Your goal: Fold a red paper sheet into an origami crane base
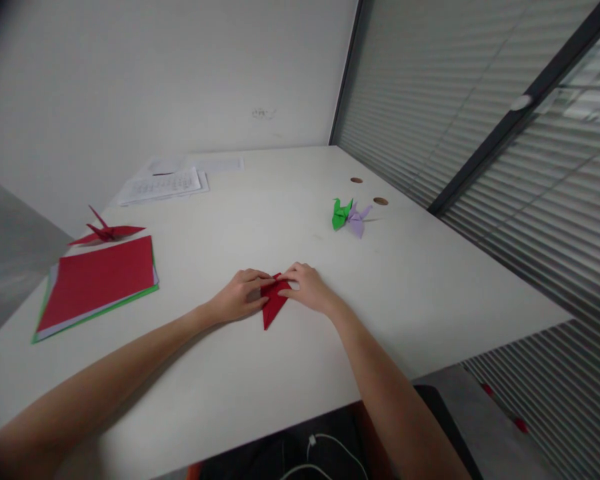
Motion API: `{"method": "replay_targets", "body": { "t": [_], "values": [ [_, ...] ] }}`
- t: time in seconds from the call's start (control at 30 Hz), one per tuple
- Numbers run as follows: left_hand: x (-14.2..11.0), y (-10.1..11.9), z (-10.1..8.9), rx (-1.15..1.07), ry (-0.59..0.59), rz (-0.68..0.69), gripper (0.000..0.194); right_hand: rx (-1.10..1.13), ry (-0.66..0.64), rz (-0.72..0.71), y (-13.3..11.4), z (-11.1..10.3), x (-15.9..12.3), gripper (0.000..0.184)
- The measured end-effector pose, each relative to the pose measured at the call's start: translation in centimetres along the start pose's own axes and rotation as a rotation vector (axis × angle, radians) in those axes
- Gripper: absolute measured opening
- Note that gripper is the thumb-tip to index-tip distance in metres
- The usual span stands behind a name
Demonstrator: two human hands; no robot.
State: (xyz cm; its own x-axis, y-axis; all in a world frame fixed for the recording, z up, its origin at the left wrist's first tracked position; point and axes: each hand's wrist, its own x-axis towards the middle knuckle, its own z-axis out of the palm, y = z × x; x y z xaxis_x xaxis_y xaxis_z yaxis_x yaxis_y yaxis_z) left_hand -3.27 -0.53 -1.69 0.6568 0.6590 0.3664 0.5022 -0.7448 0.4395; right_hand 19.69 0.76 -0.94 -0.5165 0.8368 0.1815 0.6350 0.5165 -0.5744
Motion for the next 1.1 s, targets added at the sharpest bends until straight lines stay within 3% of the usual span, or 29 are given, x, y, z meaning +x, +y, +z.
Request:
{"method": "replay_targets", "body": {
  "t": [0.33,0.57,1.1],
  "values": [
    [-0.11,0.85,-0.14,0.143,-0.052,-0.039,0.033,-0.092,-0.006,0.026,0.41,0.7,0.13,0.024],
    [-0.27,0.66,0.06,0.168,-0.015,-0.108,0.053,-0.122,0.032,0.041,0.21,0.83,0.11,0.021],
    [0.09,0.73,-0.16,0.104,0.013,-0.093,0.039,-0.013,0.02,0.014,0.21,0.69,0.25,0.019]
  ]
}}
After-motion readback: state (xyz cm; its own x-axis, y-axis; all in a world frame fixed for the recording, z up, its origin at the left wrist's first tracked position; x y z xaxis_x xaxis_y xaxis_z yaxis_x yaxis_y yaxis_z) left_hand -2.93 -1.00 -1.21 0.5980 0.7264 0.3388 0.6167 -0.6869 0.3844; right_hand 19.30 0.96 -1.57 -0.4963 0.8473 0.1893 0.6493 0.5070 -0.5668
